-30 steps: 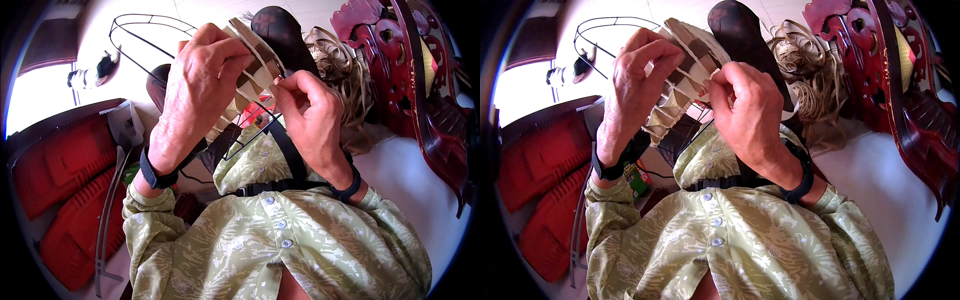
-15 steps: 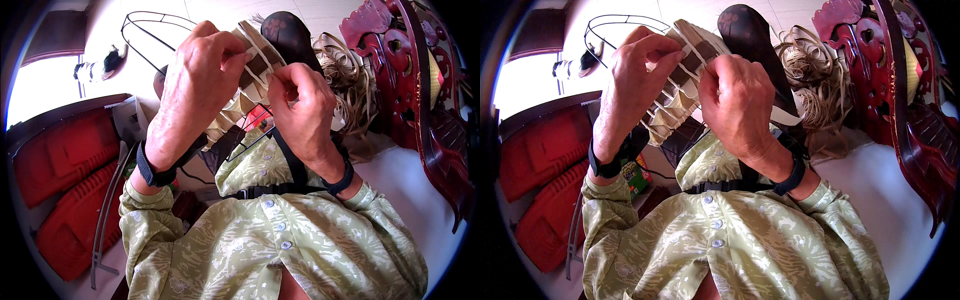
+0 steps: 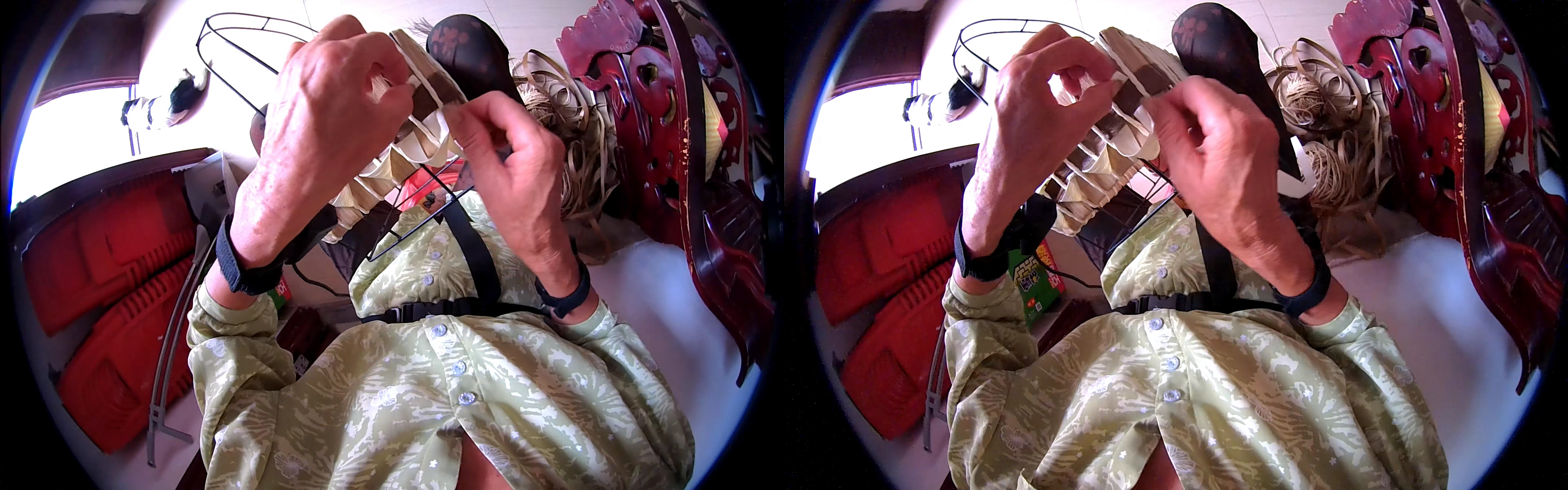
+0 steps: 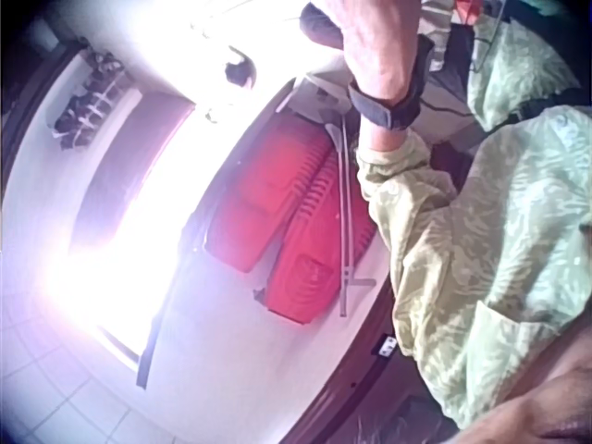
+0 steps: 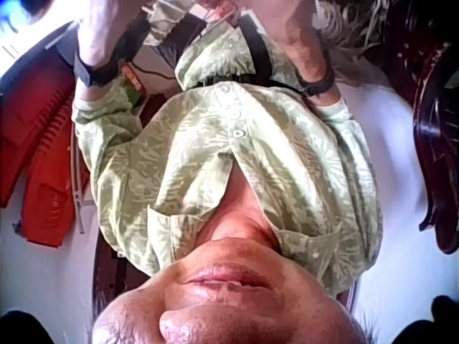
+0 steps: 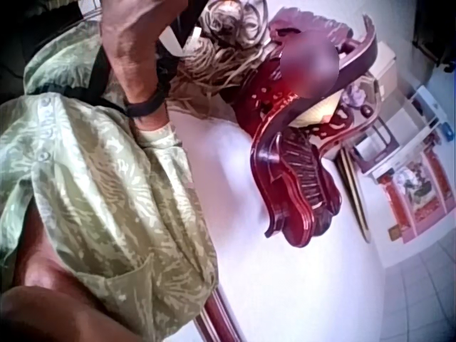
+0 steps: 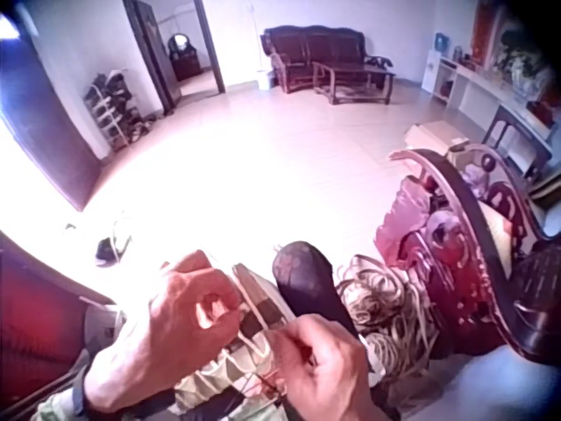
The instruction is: The person weaves a basket by threading strips of material through a wire frame, pulling the strips tight, and folding them over the edges.
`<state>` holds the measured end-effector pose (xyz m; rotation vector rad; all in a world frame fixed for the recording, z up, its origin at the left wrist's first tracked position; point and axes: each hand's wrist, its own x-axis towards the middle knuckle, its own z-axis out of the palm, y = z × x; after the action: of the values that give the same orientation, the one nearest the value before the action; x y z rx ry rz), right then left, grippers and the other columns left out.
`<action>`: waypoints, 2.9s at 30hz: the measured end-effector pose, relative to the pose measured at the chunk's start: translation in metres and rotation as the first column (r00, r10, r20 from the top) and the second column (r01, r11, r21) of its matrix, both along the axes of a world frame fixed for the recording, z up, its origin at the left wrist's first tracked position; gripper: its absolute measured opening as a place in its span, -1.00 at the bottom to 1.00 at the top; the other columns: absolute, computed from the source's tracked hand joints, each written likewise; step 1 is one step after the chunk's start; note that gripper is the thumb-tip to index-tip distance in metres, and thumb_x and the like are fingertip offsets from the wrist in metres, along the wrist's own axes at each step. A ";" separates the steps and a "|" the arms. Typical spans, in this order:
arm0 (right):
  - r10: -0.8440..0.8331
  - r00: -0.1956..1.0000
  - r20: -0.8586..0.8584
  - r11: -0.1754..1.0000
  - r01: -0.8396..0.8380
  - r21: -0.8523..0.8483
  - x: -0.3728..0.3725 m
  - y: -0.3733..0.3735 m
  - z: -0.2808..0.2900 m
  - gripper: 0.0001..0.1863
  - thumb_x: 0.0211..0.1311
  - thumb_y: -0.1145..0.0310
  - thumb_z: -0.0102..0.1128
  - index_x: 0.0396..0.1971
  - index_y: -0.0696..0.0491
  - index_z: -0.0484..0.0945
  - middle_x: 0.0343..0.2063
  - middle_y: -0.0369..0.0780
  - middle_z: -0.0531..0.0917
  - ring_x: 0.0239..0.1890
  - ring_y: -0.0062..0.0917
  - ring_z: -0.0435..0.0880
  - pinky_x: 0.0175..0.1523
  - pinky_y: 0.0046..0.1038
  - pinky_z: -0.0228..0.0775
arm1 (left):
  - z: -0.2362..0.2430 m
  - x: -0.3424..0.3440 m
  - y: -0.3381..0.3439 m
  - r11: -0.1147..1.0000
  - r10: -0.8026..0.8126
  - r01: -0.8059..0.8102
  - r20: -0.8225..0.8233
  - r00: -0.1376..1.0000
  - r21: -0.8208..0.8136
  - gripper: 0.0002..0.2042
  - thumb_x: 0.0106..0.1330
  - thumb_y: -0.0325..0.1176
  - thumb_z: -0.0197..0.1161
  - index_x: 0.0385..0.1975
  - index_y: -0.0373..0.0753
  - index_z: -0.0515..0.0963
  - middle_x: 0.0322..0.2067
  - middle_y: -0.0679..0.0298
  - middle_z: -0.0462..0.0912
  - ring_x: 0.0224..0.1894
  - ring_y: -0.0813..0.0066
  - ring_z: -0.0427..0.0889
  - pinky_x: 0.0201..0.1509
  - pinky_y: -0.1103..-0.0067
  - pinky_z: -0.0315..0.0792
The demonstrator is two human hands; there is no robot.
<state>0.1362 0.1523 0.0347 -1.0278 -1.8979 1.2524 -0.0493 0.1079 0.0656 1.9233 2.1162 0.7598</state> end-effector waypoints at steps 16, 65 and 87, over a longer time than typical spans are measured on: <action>0.098 0.980 0.170 0.967 -0.134 0.217 0.026 0.011 -0.007 -0.82 0.13 0.44 0.44 -0.37 0.14 0.58 -0.46 -0.22 0.63 -0.41 -0.39 0.64 -0.32 -0.40 0.49 | -0.014 -0.041 0.019 0.966 0.093 -0.127 0.157 0.983 0.224 -0.90 0.24 -0.48 0.31 -0.37 -0.32 0.52 -0.47 0.27 0.60 -0.35 0.50 0.63 -0.23 0.53 0.53; 0.586 0.802 0.118 0.809 -0.588 -0.021 -0.062 0.109 0.004 -0.79 0.39 0.39 0.25 -0.06 0.14 0.68 -0.30 -0.39 0.72 -0.19 -0.78 0.63 -0.02 -0.67 0.50 | -0.029 -0.046 -0.004 0.999 0.037 -0.049 0.478 0.878 0.013 -0.67 0.31 -0.30 0.39 -0.10 -0.42 0.55 -0.35 0.09 0.76 -0.33 0.47 0.73 -0.23 0.55 0.59; 0.656 0.751 0.068 0.740 -0.659 0.133 -0.074 0.120 -0.008 -0.75 0.27 0.31 0.42 -0.12 0.10 0.72 -0.36 -0.43 0.64 -0.33 -0.81 0.54 -0.18 -0.64 0.45 | -0.032 -0.047 0.005 0.899 0.009 -0.155 0.337 0.942 0.409 -0.80 0.34 -0.34 0.27 -0.19 -0.35 0.63 -0.46 0.10 0.71 -0.43 0.42 0.72 -0.39 0.52 0.58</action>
<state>0.0625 0.2722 0.0264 -0.2594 -2.4358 1.4321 -0.0963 0.1133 0.0339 1.7307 1.9475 1.5616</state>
